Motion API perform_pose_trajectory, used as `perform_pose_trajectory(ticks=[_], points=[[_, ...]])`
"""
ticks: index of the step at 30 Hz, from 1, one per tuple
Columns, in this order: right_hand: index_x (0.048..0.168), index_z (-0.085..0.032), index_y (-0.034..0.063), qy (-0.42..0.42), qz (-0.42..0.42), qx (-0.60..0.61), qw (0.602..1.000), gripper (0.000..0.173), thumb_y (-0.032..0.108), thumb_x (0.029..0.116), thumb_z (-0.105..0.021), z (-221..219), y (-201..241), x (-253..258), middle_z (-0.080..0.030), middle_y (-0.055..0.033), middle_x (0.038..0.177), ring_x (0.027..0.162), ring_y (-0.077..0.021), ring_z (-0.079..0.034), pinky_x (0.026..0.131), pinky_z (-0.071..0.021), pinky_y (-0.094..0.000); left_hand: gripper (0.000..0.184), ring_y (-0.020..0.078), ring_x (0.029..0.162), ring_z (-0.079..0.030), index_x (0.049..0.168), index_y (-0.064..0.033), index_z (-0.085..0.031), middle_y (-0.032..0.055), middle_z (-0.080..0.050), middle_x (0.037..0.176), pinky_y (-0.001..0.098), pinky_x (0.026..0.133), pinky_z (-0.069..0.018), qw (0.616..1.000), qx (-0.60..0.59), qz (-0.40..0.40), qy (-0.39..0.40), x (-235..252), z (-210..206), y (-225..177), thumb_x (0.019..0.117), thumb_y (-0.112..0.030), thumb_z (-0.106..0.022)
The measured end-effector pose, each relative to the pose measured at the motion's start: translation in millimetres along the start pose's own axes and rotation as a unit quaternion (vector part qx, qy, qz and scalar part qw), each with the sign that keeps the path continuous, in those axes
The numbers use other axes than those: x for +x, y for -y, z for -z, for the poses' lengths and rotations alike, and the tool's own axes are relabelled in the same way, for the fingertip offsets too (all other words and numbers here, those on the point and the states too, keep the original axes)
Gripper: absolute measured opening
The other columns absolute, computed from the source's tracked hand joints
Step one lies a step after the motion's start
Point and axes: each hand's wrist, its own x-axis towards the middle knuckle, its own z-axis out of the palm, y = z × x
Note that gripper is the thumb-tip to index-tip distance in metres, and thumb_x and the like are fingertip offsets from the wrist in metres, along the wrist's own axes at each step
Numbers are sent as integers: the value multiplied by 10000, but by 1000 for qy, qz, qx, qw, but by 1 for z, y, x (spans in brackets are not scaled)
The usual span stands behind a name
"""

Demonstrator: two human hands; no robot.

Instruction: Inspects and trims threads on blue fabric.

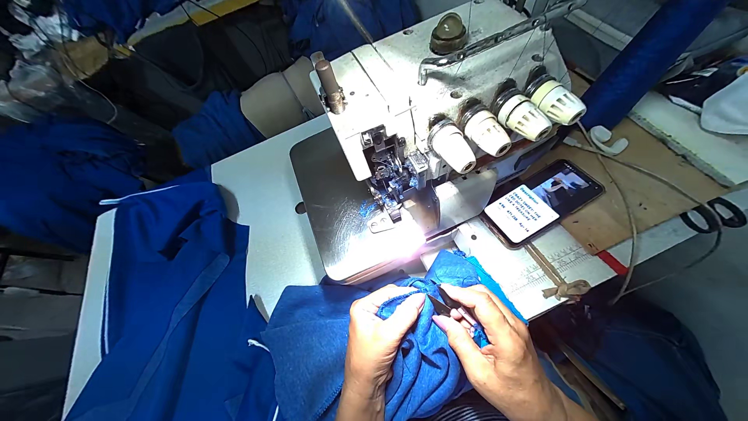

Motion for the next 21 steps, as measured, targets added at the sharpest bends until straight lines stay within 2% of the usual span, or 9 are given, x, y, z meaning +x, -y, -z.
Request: perform_pose_trajectory(ticks=[10, 21], points=[[1180, -681, -7, 2, -3, -5, 1000, 282, 141, 939, -667, 1, -1, 0, -663, -41, 947, 781, 14, -590, 731, -514, -103, 54, 64, 731, -694, 829, -38, -788, 49, -736, 782, 209, 700, -583, 1000, 11, 2, -2, 0, 0, -1, 831, -23, -736], [1201, -671, 1, -25, 20, -30, 999, 281, 144, 960, -653, -7, -5, -3, -676, -66, 992, 840, -9, -627, 775, -533, -119, 30, 70, 719, -688, 832, -37, -786, 57, -730, 776, 216, 680, -581, 1000, 12, -2, 21, 0, 1, 1, 825, -46, -758]])
